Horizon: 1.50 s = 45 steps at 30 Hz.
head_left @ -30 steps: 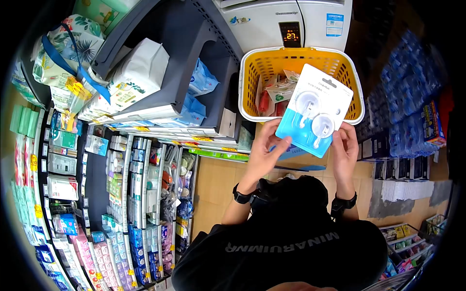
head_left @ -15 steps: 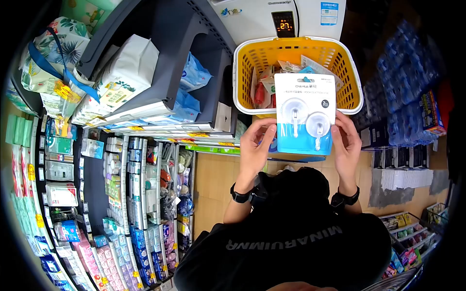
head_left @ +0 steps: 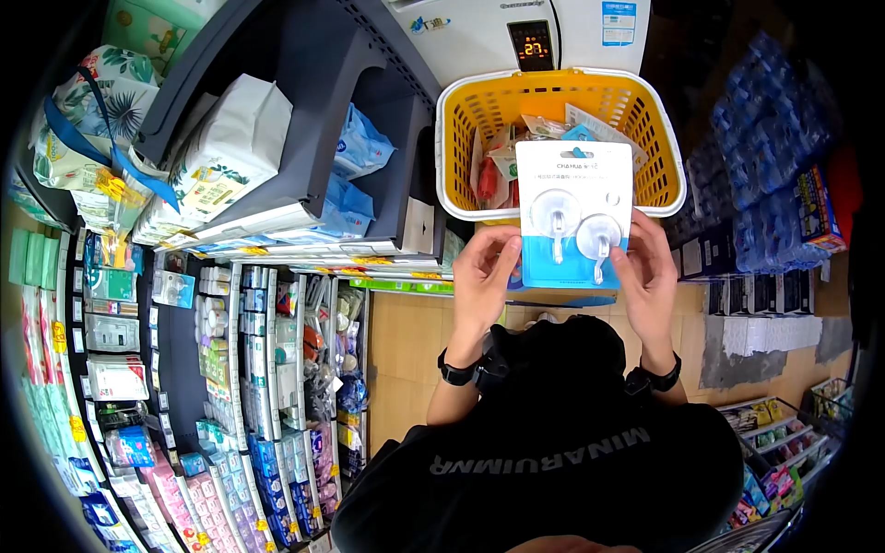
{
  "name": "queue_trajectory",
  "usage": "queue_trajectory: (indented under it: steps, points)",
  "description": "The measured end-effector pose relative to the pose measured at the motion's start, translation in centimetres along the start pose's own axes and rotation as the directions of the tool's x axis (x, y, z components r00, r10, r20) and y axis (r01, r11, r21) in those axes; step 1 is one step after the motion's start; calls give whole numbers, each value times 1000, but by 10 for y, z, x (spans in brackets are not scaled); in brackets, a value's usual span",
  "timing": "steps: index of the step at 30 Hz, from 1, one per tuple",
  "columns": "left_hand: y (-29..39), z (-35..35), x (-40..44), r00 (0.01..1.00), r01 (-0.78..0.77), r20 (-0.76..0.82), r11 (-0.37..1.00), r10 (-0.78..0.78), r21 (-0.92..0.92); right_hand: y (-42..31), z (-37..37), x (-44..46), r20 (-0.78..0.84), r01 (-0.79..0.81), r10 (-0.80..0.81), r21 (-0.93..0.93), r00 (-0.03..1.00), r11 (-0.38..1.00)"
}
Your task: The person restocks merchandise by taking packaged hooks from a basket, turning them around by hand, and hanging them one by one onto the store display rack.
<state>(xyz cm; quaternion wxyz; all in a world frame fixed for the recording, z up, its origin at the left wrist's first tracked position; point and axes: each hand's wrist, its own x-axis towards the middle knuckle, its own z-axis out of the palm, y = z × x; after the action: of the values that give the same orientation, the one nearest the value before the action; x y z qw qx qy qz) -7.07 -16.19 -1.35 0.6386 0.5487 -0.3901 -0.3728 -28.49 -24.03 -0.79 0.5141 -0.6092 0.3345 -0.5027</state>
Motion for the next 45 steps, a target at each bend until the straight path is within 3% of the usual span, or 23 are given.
queue_trajectory:
  steps: [7, 14, 16, 17, 18, 20, 25, 27, 29, 32, 34, 35, 37, 41, 42, 45]
  points:
    - [7, 1, 1, 1000, 7, 28, 999, -6, -45, -1, 4, 2, 32, -33, 33, -10, 999, 999]
    - [-1, -1, -1, 953, -11, 296, 984, 63, -176, -1, 6, 2, 95, -37, 37, -6, 995, 999]
    - [2, 7, -5, 928, 9, 365, 977, 72, -215, -2, 7, -2, 148, -77, 61, 108, 987, 991]
    - [-7, 2, -6, 893, 121, 448, 984, -50, -132, -1, 8, -3, 149, -77, 60, 108, 987, 991]
    - [-29, -5, -6, 893, 121, 447, 984, -49, -133, -1, 9, -4, 181, -84, 59, 130, 982, 988]
    - [-72, -14, -10, 802, 266, 589, 942, -98, -205, 2, 11, -7, 211, -89, 56, 151, 976, 985]
    - [-52, -6, -16, 648, 444, 747, 870, -147, -215, 4, 10, -12, 240, -83, 62, 78, 969, 993]
    - [-59, -1, -19, 747, 402, 638, 891, -185, -212, 2, 8, -11, 251, -84, 67, 58, 966, 995]
    - [-62, 1, -19, 759, 378, 625, 905, -181, -196, 3, 7, -10, 263, -86, 74, 37, 962, 996]
    - [-51, 9, -15, 807, 322, 561, 933, -182, -161, 4, 7, -10, 266, 14, -9, -17, 964, 1000]
    - [-38, 16, -12, 842, 290, 507, 946, -182, -142, -2, 7, -9, 217, 148, -105, -193, 971, 970]
    - [-32, 19, -10, 869, 216, 471, 972, -151, -86, -2, 7, -11, 220, 149, -105, -191, 970, 970]
    - [-37, 23, -7, 931, 76, 363, 995, -47, -68, 2, 8, -16, 142, 40, -31, -57, 989, 998]
    - [-23, 26, -10, 963, 126, 247, 989, -103, -76, 8, -1, -16, 137, -95, 77, 131, 988, 987]
    - [-20, 26, -10, 976, 87, 200, 996, -83, -9, 4, -1, -15, 123, -170, 144, 242, 982, 955]
    - [-12, 26, -11, 993, 42, 104, 997, -49, 69, 10, -5, -16, 93, -226, 207, 319, 974, 920]
